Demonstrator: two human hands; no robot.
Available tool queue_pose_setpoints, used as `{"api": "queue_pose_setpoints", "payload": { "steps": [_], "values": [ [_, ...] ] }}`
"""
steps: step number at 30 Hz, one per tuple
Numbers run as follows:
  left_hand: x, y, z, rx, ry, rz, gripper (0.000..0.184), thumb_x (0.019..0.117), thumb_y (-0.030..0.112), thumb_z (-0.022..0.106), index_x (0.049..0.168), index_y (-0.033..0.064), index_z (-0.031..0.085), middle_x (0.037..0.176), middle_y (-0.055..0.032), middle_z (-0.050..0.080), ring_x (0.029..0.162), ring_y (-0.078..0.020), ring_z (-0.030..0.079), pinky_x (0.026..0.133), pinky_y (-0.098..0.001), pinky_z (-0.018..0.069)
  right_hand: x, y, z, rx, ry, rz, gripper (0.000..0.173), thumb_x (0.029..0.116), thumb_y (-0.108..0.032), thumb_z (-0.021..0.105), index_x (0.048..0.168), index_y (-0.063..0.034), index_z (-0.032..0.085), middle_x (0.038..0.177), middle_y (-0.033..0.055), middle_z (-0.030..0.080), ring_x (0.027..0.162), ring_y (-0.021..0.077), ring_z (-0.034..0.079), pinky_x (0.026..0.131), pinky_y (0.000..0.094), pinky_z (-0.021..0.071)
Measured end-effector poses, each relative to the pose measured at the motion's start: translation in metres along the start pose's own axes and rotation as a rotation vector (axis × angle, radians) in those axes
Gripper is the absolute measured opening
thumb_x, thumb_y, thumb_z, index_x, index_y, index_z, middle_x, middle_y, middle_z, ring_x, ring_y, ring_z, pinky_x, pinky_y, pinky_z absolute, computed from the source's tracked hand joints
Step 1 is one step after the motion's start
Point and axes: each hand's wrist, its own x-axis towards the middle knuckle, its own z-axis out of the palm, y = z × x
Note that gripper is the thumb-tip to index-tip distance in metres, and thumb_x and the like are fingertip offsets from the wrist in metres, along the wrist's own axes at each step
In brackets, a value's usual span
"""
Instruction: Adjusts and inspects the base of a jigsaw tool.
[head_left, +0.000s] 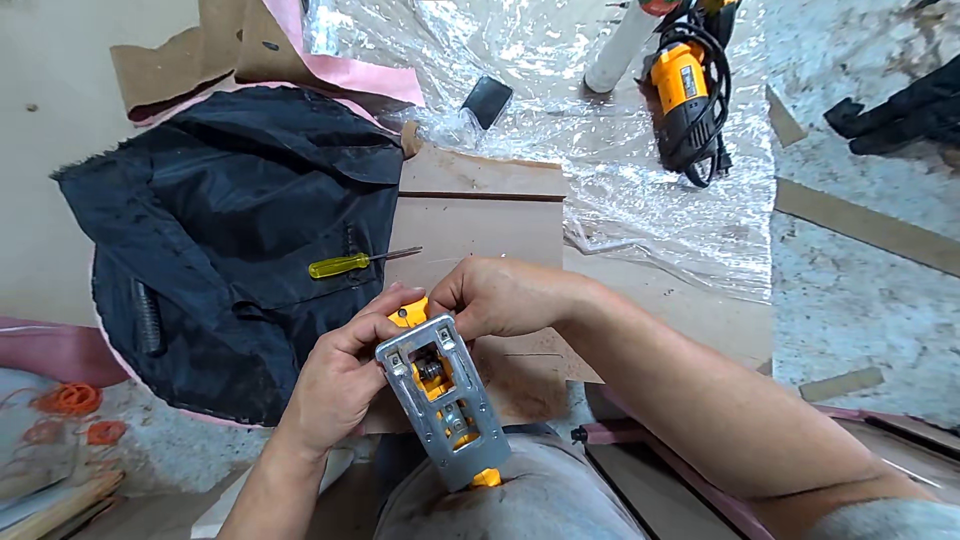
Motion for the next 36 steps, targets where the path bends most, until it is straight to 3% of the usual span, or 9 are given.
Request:
{"api": "queue_pose_setpoints", "payload": {
  "steps": [3, 7, 19, 25, 32, 36],
  "values": [
    [0.001, 0.0, 0.006, 0.02, 0.047, -0.005, 0.02, 0.0961, 0.005, 0.058, 0.085, 0.0114, 0.073, 0.147, -0.0071, 0.06, 0.149, -0.0302, 0.04, 0.122, -0.0475, 0.0366, -0.001, 0.004, 0.0, 0.009, 0.013, -0.012, 0.018, 0.0959, -0.009, 0.07, 0.078, -0.0041, 0.068, 0.067, 0.0021, 0.067, 0.057, 0.0065, 0.062, 0.054, 0.0244, 0.0529],
    [0.004, 0.002, 0.011, 0.061, 0.045, -0.024, 0.017, 0.0934, 0.003, 0.062, 0.085, 0.0122, 0.074, 0.147, -0.0036, 0.059, 0.149, -0.0276, 0.04, 0.122, -0.0458, 0.0378, -0.004, 0.014, -0.001, 0.076, 0.019, -0.034, 0.019, 0.0949, -0.008, 0.07, 0.077, -0.0037, 0.067, 0.066, 0.0027, 0.065, 0.057, 0.0069, 0.061, 0.053, 0.0243, 0.0511],
    [0.008, 0.004, 0.012, 0.009, -0.015, -0.054, 0.01, 0.0899, 0.004, 0.068, 0.083, 0.0114, 0.069, 0.148, -0.0064, 0.058, 0.148, -0.0297, 0.041, 0.119, -0.047, 0.0398, -0.005, 0.018, -0.003, 0.094, -0.022, -0.089, 0.016, 0.0962, -0.003, 0.066, 0.08, -0.001, 0.069, 0.07, 0.0042, 0.069, 0.06, 0.0073, 0.064, 0.056, 0.0244, 0.0551],
    [0.008, 0.004, 0.005, -0.01, -0.062, -0.068, 0.007, 0.0881, 0.004, 0.072, 0.087, 0.011, 0.071, 0.151, -0.0074, 0.055, 0.146, -0.0285, 0.043, 0.117, -0.0453, 0.0435, -0.005, 0.008, 0.001, -0.011, 0.009, -0.044, 0.018, 0.0953, -0.009, 0.071, 0.078, -0.0034, 0.069, 0.069, 0.0029, 0.069, 0.059, 0.0078, 0.065, 0.057, 0.0266, 0.0575],
    [0.01, 0.005, -0.006, 0.098, -0.106, -0.006, 0.007, 0.0896, 0.01, 0.07, 0.09, 0.0122, 0.076, 0.15, -0.0069, 0.057, 0.148, -0.0298, 0.041, 0.12, -0.0456, 0.0405, -0.009, 0.01, 0.005, -0.018, 0.098, -0.063, 0.019, 0.0965, -0.012, 0.07, 0.079, -0.0055, 0.07, 0.065, 0.0001, 0.065, 0.057, 0.0048, 0.061, 0.053, 0.0239, 0.0517],
    [0.012, 0.009, 0.0, 0.184, -0.049, 0.009, 0.012, 0.0897, 0.006, 0.066, 0.086, 0.0126, 0.076, 0.145, -0.0041, 0.062, 0.145, -0.0259, 0.046, 0.119, -0.0433, 0.0433, -0.011, 0.014, 0.005, 0.034, 0.104, -0.057, 0.018, 0.0973, -0.012, 0.069, 0.081, -0.0048, 0.07, 0.068, 0.0006, 0.067, 0.059, 0.005, 0.063, 0.056, 0.0235, 0.0544]
  ]
}}
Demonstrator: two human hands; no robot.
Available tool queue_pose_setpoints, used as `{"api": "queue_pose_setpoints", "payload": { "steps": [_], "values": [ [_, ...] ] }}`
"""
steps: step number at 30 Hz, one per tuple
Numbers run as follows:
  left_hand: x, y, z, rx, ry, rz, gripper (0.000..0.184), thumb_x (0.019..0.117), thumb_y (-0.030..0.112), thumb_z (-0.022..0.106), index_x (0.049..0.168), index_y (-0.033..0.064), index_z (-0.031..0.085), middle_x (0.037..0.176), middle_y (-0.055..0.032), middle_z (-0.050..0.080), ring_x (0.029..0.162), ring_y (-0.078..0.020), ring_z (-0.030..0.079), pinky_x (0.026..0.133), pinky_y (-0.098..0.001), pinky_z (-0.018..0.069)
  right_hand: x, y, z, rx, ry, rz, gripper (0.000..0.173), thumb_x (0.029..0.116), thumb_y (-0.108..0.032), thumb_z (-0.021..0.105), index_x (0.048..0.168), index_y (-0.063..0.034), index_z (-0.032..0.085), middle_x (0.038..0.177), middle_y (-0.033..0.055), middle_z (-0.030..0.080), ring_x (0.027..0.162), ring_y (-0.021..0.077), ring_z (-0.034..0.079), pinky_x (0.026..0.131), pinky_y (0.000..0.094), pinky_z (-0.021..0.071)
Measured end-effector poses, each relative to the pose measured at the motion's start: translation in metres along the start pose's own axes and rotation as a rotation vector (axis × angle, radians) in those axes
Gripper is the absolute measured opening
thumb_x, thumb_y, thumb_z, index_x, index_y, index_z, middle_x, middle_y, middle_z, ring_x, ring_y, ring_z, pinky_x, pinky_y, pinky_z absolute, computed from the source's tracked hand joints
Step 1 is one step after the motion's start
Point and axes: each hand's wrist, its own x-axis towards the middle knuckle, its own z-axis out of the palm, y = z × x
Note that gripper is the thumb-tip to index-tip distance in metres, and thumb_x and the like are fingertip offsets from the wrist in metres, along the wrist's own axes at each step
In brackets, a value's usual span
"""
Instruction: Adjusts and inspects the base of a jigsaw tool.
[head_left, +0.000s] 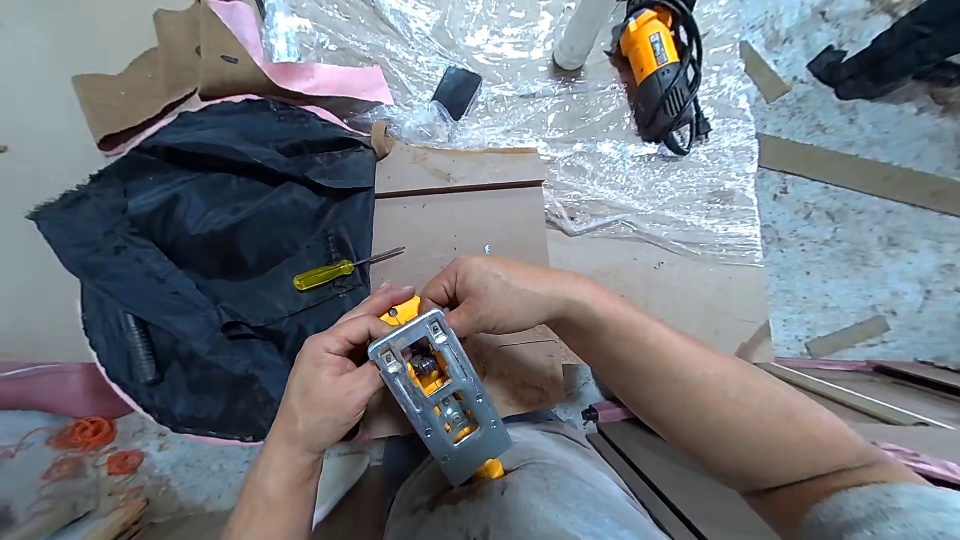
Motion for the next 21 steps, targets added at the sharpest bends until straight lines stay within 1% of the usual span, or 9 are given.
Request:
{"api": "queue_pose_setpoints", "payload": {
  "steps": [1, 3, 7, 9, 11, 12, 15, 18, 21],
  "values": [
    [0.001, 0.0, 0.003, 0.025, 0.022, 0.021, 0.013, 0.0893, 0.006, 0.066, 0.087, 0.0131, 0.076, 0.143, -0.0035, 0.064, 0.144, -0.0256, 0.048, 0.119, -0.0432, 0.0439, -0.001, 0.001, -0.001, 0.013, 0.004, 0.002, 0.017, 0.0972, -0.012, 0.069, 0.081, -0.0047, 0.07, 0.068, 0.0008, 0.067, 0.059, 0.0052, 0.063, 0.056, 0.0238, 0.0539],
    [0.001, -0.001, 0.009, 0.059, 0.064, 0.072, 0.014, 0.0895, 0.006, 0.066, 0.093, 0.0127, 0.078, 0.14, -0.0039, 0.066, 0.142, -0.0265, 0.05, 0.119, -0.0437, 0.0443, -0.003, 0.004, -0.003, 0.034, 0.006, 0.001, 0.017, 0.0971, -0.011, 0.069, 0.081, -0.0045, 0.069, 0.068, 0.0009, 0.067, 0.059, 0.0055, 0.063, 0.056, 0.0242, 0.0541],
    [0.002, -0.005, 0.015, 0.114, 0.105, 0.151, 0.018, 0.0937, 0.009, 0.064, 0.102, 0.01, 0.079, 0.132, -0.0047, 0.07, 0.138, -0.0295, 0.054, 0.119, -0.046, 0.0445, -0.004, 0.006, -0.004, 0.052, 0.008, 0.007, 0.015, 0.0974, -0.011, 0.069, 0.084, -0.0042, 0.071, 0.069, 0.0009, 0.067, 0.06, 0.0052, 0.062, 0.057, 0.0239, 0.0541],
    [0.002, -0.005, 0.016, 0.104, 0.11, 0.16, 0.018, 0.0947, 0.01, 0.064, 0.103, 0.0098, 0.08, 0.13, -0.0051, 0.071, 0.137, -0.0308, 0.055, 0.119, -0.0472, 0.0445, -0.006, 0.005, -0.003, 0.06, 0.013, 0.015, 0.014, 0.0969, -0.011, 0.069, 0.085, -0.0038, 0.071, 0.07, 0.0015, 0.068, 0.061, 0.0056, 0.063, 0.058, 0.0243, 0.0553],
    [0.002, -0.005, 0.016, 0.043, 0.122, 0.167, 0.016, 0.0937, 0.008, 0.066, 0.104, 0.0093, 0.078, 0.128, -0.0079, 0.072, 0.135, -0.0342, 0.057, 0.119, -0.0506, 0.0437, -0.005, 0.003, -0.003, 0.054, 0.011, 0.034, 0.014, 0.0972, -0.013, 0.07, 0.086, -0.004, 0.071, 0.071, 0.0015, 0.068, 0.062, 0.0058, 0.064, 0.059, 0.0246, 0.0557],
    [0.001, -0.005, 0.016, 0.014, 0.129, 0.166, 0.015, 0.0924, 0.007, 0.067, 0.103, 0.0093, 0.078, 0.127, -0.009, 0.072, 0.134, -0.0353, 0.057, 0.118, -0.0514, 0.0436, -0.005, 0.002, -0.003, 0.046, 0.008, 0.043, 0.015, 0.0975, -0.013, 0.07, 0.085, -0.0044, 0.07, 0.071, 0.0011, 0.068, 0.062, 0.0056, 0.063, 0.059, 0.0246, 0.0555],
    [0.001, -0.005, 0.012, -0.003, 0.123, 0.161, 0.012, 0.0896, 0.005, 0.068, 0.096, 0.0096, 0.078, 0.127, -0.0098, 0.072, 0.135, -0.0364, 0.057, 0.117, -0.0511, 0.0449, -0.003, 0.001, -0.002, 0.068, -0.008, 0.04, 0.016, 0.0985, -0.012, 0.068, 0.084, -0.0038, 0.069, 0.07, 0.0014, 0.067, 0.061, 0.0054, 0.063, 0.059, 0.024, 0.055],
    [0.004, -0.005, 0.009, 0.028, 0.104, 0.164, 0.013, 0.0893, 0.007, 0.069, 0.096, 0.0106, 0.079, 0.126, -0.0077, 0.073, 0.134, -0.0348, 0.057, 0.117, -0.0499, 0.0459, -0.003, 0.005, -0.003, 0.12, -0.021, 0.014, 0.016, 0.0994, -0.01, 0.066, 0.085, -0.0023, 0.068, 0.07, 0.0023, 0.066, 0.061, 0.0056, 0.062, 0.058, 0.023, 0.0536],
    [0.006, -0.003, 0.007, 0.024, 0.086, 0.165, 0.013, 0.0886, 0.007, 0.071, 0.096, 0.0106, 0.08, 0.126, -0.0076, 0.073, 0.134, -0.0342, 0.058, 0.116, -0.0485, 0.0464, -0.002, 0.004, -0.005, 0.103, -0.022, 0.025, 0.016, 0.0989, -0.01, 0.066, 0.085, -0.0027, 0.069, 0.07, 0.0018, 0.067, 0.061, 0.0054, 0.062, 0.058, 0.0229, 0.0535]
  ]
}}
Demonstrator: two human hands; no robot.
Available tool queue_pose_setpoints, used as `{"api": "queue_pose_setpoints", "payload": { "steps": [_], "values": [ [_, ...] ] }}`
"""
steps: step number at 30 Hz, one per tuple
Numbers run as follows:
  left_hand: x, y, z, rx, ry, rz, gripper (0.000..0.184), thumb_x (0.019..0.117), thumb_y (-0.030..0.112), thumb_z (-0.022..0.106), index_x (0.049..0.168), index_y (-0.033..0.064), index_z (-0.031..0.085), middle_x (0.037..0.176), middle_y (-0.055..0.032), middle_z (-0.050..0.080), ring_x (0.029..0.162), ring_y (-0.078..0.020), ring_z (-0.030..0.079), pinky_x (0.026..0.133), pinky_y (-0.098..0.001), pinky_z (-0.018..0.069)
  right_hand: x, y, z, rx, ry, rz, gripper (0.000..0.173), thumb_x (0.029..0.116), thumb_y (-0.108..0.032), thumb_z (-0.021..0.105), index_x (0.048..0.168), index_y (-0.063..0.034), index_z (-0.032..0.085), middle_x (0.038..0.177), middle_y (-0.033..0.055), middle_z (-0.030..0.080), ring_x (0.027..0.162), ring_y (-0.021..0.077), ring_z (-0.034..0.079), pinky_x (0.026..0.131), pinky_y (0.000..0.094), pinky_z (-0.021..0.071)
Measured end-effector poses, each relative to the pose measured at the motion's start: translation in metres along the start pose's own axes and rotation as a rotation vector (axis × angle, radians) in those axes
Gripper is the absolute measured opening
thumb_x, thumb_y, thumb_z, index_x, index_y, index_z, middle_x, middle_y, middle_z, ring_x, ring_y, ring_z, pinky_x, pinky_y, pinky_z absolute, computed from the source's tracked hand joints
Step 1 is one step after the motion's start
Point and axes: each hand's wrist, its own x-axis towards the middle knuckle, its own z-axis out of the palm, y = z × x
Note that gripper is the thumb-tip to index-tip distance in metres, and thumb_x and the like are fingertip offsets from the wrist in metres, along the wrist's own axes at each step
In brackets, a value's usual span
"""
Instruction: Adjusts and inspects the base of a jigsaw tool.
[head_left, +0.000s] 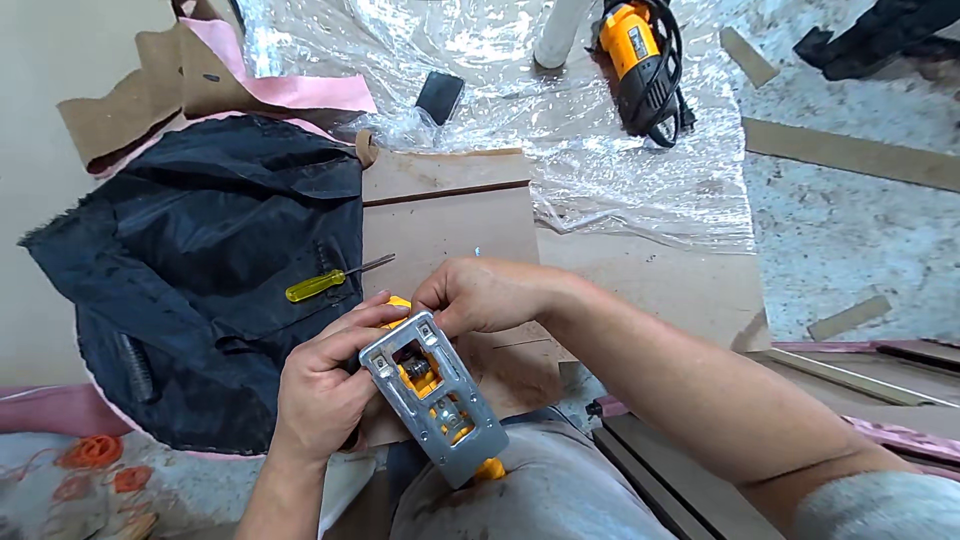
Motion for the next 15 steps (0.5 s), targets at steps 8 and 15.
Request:
{"api": "queue_pose_setpoints", "payload": {
  "steps": [8, 15],
  "values": [
    [0.009, 0.003, -0.004, 0.021, -0.053, -0.056, 0.007, 0.0872, 0.008, 0.073, 0.085, 0.0115, 0.079, 0.125, -0.0065, 0.073, 0.132, -0.028, 0.06, 0.113, -0.0425, 0.05, 0.001, 0.001, -0.007, -0.011, -0.037, -0.008, 0.017, 0.0998, -0.01, 0.066, 0.085, -0.0017, 0.07, 0.072, 0.0033, 0.069, 0.062, 0.0065, 0.065, 0.06, 0.0239, 0.0559],
    [0.012, 0.003, -0.003, -0.005, -0.078, -0.097, 0.012, 0.0907, 0.009, 0.069, 0.086, 0.0122, 0.079, 0.13, -0.0064, 0.071, 0.135, -0.0291, 0.057, 0.115, -0.0442, 0.0478, 0.001, 0.0, -0.009, -0.024, -0.041, 0.015, 0.015, 0.0984, -0.01, 0.068, 0.085, -0.0021, 0.07, 0.073, 0.0031, 0.07, 0.063, 0.0063, 0.065, 0.06, 0.024, 0.0561]
  ]
}}
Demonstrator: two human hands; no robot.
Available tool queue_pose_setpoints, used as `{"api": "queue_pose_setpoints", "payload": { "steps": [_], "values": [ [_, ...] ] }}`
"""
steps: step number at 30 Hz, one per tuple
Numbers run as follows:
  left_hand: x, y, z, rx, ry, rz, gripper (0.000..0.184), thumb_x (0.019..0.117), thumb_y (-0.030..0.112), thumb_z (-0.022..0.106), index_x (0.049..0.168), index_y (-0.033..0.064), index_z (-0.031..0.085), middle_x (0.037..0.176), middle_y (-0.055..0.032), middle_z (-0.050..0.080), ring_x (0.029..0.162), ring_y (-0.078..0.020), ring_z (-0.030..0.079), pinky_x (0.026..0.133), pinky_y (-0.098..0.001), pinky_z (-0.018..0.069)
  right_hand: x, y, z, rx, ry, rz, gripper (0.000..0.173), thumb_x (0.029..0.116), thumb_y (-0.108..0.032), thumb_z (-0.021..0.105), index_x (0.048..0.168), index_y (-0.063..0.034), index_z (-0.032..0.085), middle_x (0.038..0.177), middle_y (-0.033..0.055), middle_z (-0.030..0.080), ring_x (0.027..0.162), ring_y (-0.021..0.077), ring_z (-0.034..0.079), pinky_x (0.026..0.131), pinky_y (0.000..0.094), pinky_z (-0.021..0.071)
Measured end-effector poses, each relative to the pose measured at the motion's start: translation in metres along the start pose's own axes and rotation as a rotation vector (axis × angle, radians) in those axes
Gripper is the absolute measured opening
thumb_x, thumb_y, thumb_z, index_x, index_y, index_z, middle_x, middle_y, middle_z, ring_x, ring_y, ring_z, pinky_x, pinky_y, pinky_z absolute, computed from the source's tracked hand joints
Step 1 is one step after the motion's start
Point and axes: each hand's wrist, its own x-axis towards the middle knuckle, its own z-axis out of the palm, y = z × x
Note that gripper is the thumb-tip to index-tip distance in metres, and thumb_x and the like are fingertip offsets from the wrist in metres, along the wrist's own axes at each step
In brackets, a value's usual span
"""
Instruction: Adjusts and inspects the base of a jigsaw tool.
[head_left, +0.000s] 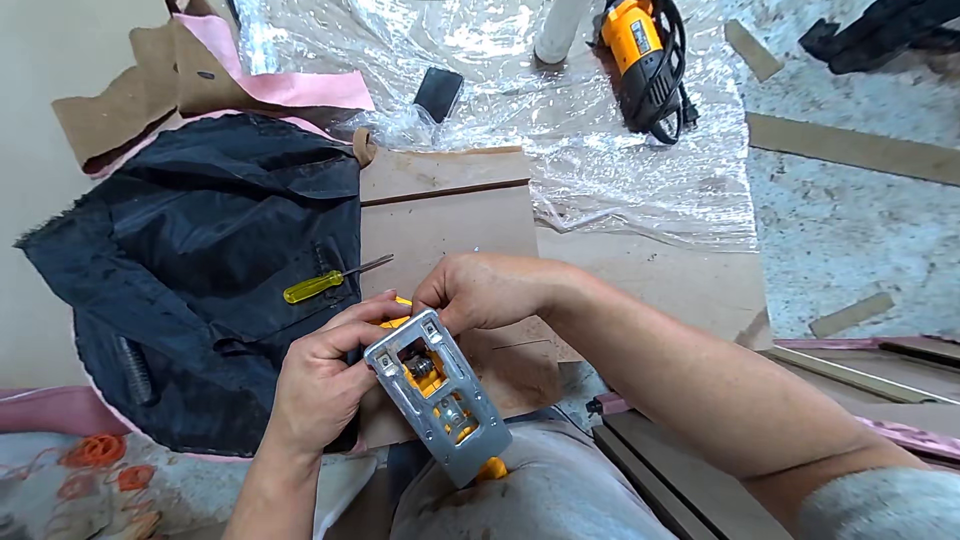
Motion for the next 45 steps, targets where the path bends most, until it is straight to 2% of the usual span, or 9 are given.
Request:
{"api": "queue_pose_setpoints", "payload": {
  "steps": [7, 11, 19, 28, 31, 34, 38, 40, 45],
  "values": [
    [-0.006, -0.009, 0.004, -0.101, 0.033, 0.024, 0.008, 0.0893, 0.007, 0.07, 0.084, 0.0091, 0.076, 0.13, -0.011, 0.07, 0.138, -0.0347, 0.053, 0.117, -0.0483, 0.0442, 0.003, -0.004, 0.004, 0.016, -0.005, 0.037, 0.016, 0.0986, -0.01, 0.067, 0.085, -0.0022, 0.068, 0.072, 0.0034, 0.068, 0.061, 0.006, 0.063, 0.057, 0.0229, 0.0545],
    [-0.006, -0.009, 0.007, -0.104, 0.022, 0.022, 0.004, 0.0881, 0.013, 0.076, 0.085, 0.011, 0.075, 0.133, -0.0101, 0.068, 0.14, -0.0342, 0.051, 0.117, -0.048, 0.0437, 0.002, -0.006, 0.002, 0.008, -0.014, 0.05, 0.017, 0.0985, -0.008, 0.066, 0.083, -0.0019, 0.067, 0.072, 0.0035, 0.069, 0.06, 0.006, 0.064, 0.057, 0.0228, 0.0547],
    [-0.004, -0.004, 0.017, -0.097, 0.06, -0.051, 0.008, 0.0865, 0.006, 0.074, 0.081, 0.0109, 0.071, 0.132, -0.0076, 0.069, 0.14, -0.0295, 0.051, 0.118, -0.0462, 0.0421, -0.001, -0.001, 0.002, 0.07, -0.012, 0.06, 0.016, 0.0992, -0.007, 0.065, 0.085, -0.0004, 0.068, 0.074, 0.0046, 0.07, 0.063, 0.0071, 0.066, 0.061, 0.0235, 0.0578],
    [-0.001, -0.009, 0.012, -0.184, -0.002, -0.024, 0.009, 0.0888, 0.006, 0.071, 0.081, 0.0098, 0.068, 0.128, -0.0108, 0.068, 0.139, -0.0336, 0.05, 0.117, -0.0489, 0.041, 0.0, 0.002, 0.003, 0.046, 0.019, 0.041, 0.018, 0.0981, -0.01, 0.068, 0.083, -0.0011, 0.07, 0.072, 0.0039, 0.07, 0.061, 0.0067, 0.066, 0.059, 0.0241, 0.0572],
    [-0.002, -0.014, 0.01, -0.232, 0.002, 0.012, 0.004, 0.0911, 0.01, 0.072, 0.095, 0.0077, 0.072, 0.126, -0.0125, 0.068, 0.136, -0.0355, 0.052, 0.116, -0.0499, 0.043, 0.001, 0.0, 0.007, 0.041, 0.049, 0.038, 0.019, 0.0975, -0.01, 0.068, 0.081, -0.0018, 0.069, 0.07, 0.0033, 0.069, 0.06, 0.0066, 0.064, 0.058, 0.0238, 0.0558],
    [-0.001, -0.015, 0.011, -0.266, 0.017, 0.016, 0.02, 0.0905, 0.009, 0.071, 0.11, 0.0058, 0.07, 0.124, -0.0134, 0.069, 0.13, -0.0345, 0.058, 0.114, -0.05, 0.0463, -0.001, -0.002, 0.01, 0.041, 0.072, 0.053, 0.016, 0.0969, -0.01, 0.069, 0.082, -0.0023, 0.068, 0.072, 0.0035, 0.069, 0.062, 0.0075, 0.065, 0.059, 0.0253, 0.0565],
    [0.0, -0.015, 0.011, -0.307, 0.0, -0.021, 0.026, 0.0895, 0.006, 0.071, 0.115, 0.004, 0.068, 0.128, -0.0164, 0.067, 0.13, -0.036, 0.058, 0.109, -0.0489, 0.0509, -0.005, 0.002, 0.015, 0.038, 0.128, 0.048, 0.017, 0.0971, -0.013, 0.07, 0.083, -0.0043, 0.071, 0.072, 0.0023, 0.07, 0.063, 0.0071, 0.066, 0.061, 0.0255, 0.0566],
    [-0.001, -0.014, 0.014, -0.264, 0.027, -0.034, 0.032, 0.0902, 0.006, 0.07, 0.122, 0.0044, 0.067, 0.137, -0.0149, 0.064, 0.136, -0.0363, 0.053, 0.112, -0.0491, 0.049, -0.007, 0.004, 0.017, 0.055, 0.156, 0.047, 0.017, 0.0966, -0.015, 0.071, 0.082, -0.0054, 0.071, 0.072, 0.0023, 0.07, 0.064, 0.0076, 0.066, 0.061, 0.0261, 0.0561],
    [-0.009, -0.015, 0.015, 0.028, -0.003, -0.074, 0.049, 0.0986, 0.03, 0.06, 0.145, 0.0139, 0.06, 0.16, -0.0011, 0.045, 0.154, -0.026, 0.03, 0.125, -0.0462, 0.0319, -0.01, 0.007, 0.023, 0.1, 0.19, 0.049, 0.016, 0.0965, -0.013, 0.071, 0.082, -0.006, 0.071, 0.072, 0.0022, 0.069, 0.064, 0.0075, 0.065, 0.061, 0.026, 0.0556]
  ]
}}
